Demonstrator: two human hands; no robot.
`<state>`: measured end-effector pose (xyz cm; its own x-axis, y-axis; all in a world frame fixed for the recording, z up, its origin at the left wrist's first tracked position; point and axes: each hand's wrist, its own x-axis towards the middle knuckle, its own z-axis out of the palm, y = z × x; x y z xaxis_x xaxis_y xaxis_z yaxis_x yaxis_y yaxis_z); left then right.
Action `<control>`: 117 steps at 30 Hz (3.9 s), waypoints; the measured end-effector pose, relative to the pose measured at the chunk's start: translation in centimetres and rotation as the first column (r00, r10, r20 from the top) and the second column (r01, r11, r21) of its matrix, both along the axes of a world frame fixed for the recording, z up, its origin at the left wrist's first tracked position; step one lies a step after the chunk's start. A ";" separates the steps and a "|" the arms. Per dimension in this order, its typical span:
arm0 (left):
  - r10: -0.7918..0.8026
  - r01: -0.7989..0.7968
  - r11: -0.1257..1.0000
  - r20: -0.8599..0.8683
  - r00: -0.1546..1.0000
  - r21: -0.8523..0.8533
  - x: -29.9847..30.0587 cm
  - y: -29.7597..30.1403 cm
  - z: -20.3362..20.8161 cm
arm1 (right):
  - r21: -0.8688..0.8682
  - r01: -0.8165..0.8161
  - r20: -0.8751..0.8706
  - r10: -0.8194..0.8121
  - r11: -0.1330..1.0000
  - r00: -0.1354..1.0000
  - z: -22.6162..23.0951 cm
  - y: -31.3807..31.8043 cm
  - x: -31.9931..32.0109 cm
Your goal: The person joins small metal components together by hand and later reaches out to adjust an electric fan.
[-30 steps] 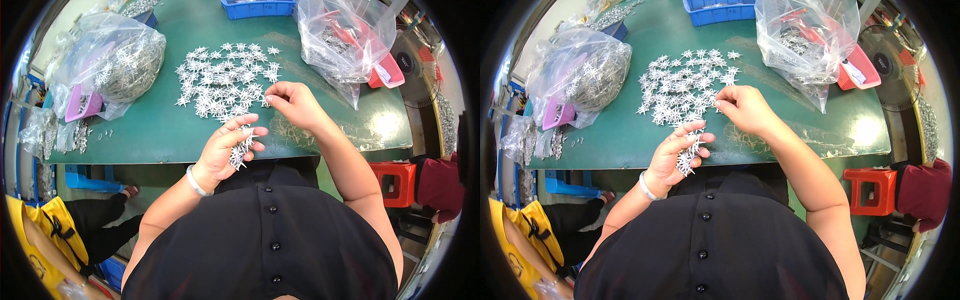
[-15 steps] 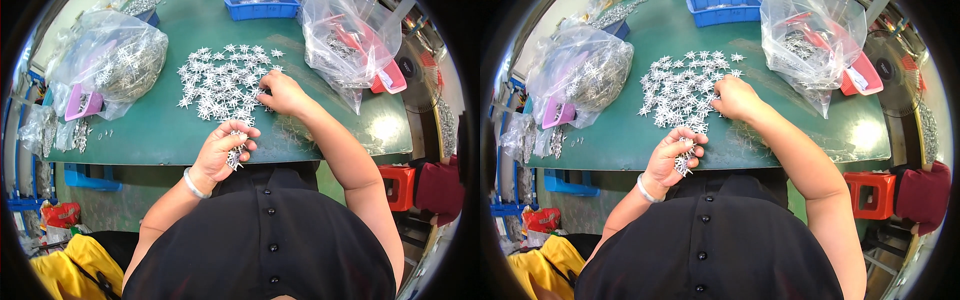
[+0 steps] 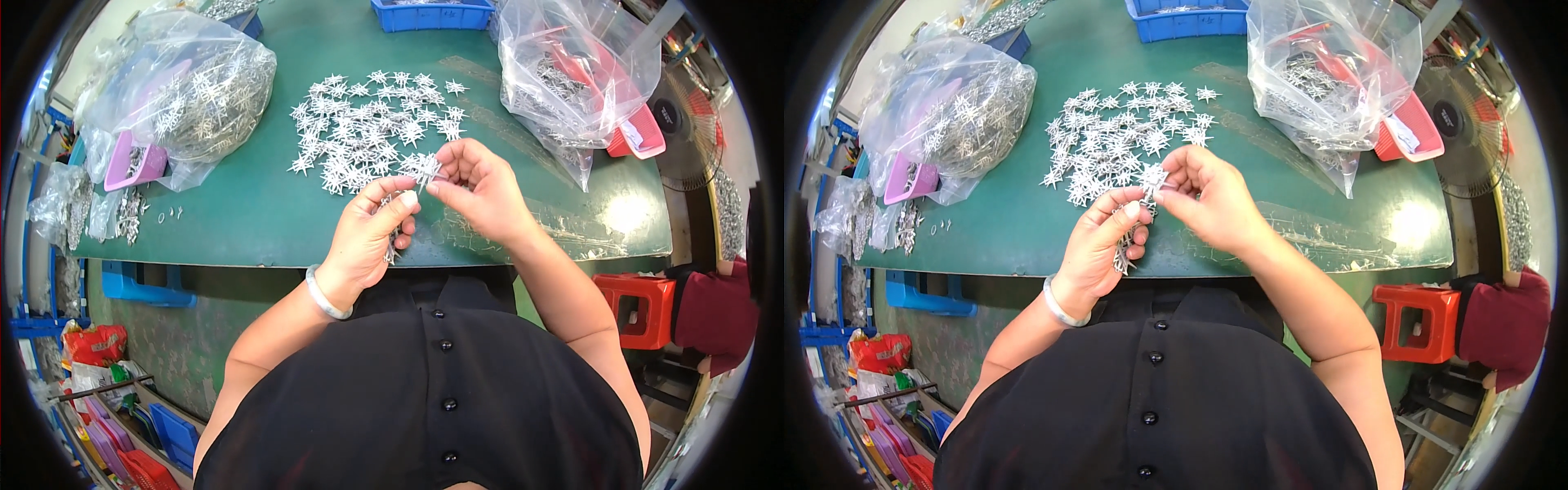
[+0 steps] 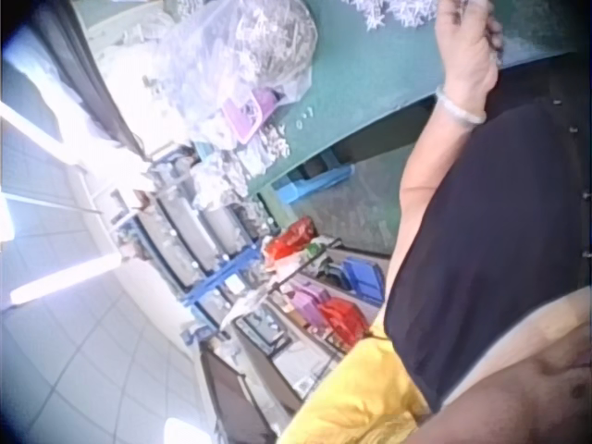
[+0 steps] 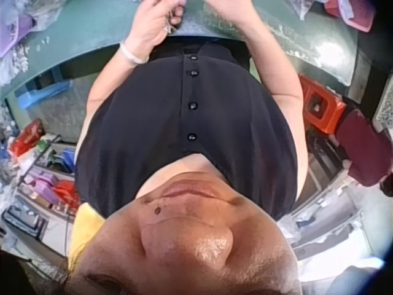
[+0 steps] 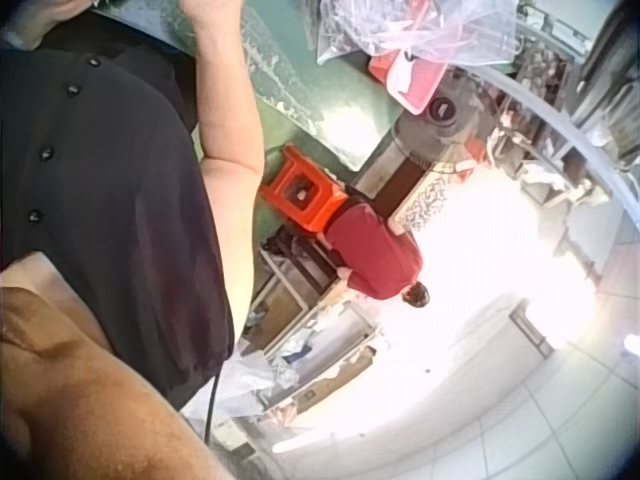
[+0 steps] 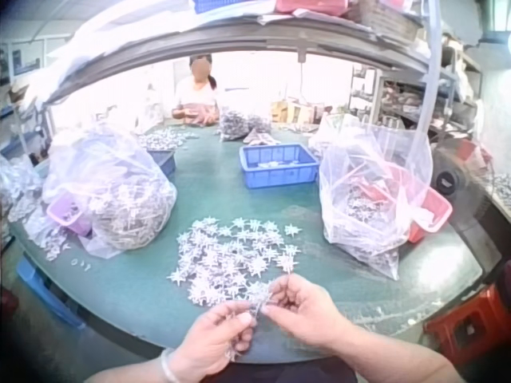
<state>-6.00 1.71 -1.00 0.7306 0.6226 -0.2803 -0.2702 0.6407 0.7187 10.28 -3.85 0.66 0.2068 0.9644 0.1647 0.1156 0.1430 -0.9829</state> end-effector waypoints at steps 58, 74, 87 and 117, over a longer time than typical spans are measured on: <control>0.207 -0.112 0.660 -0.036 0.978 0.743 -0.5 -1.2 -0.8 | -0.008 -0.094 -0.295 0.087 0.996 0.952 0.2 -2.2 -0.9; 0.330 -0.154 0.241 0.068 0.942 0.958 -0.6 -1.5 0.0 | -0.001 -0.144 -0.364 0.134 0.990 0.922 -0.6 -2.1 -0.9; 0.330 -0.151 0.248 0.063 0.942 0.957 -0.7 -1.4 0.4 | -0.032 -0.147 -0.376 0.125 0.989 0.918 -0.6 -2.1 -0.9; 0.067 -0.065 0.998 0.127 0.990 -0.016 -3.2 14.2 1.2 | -0.092 0.022 0.807 0.061 0.996 0.588 7.8 19.2 3.9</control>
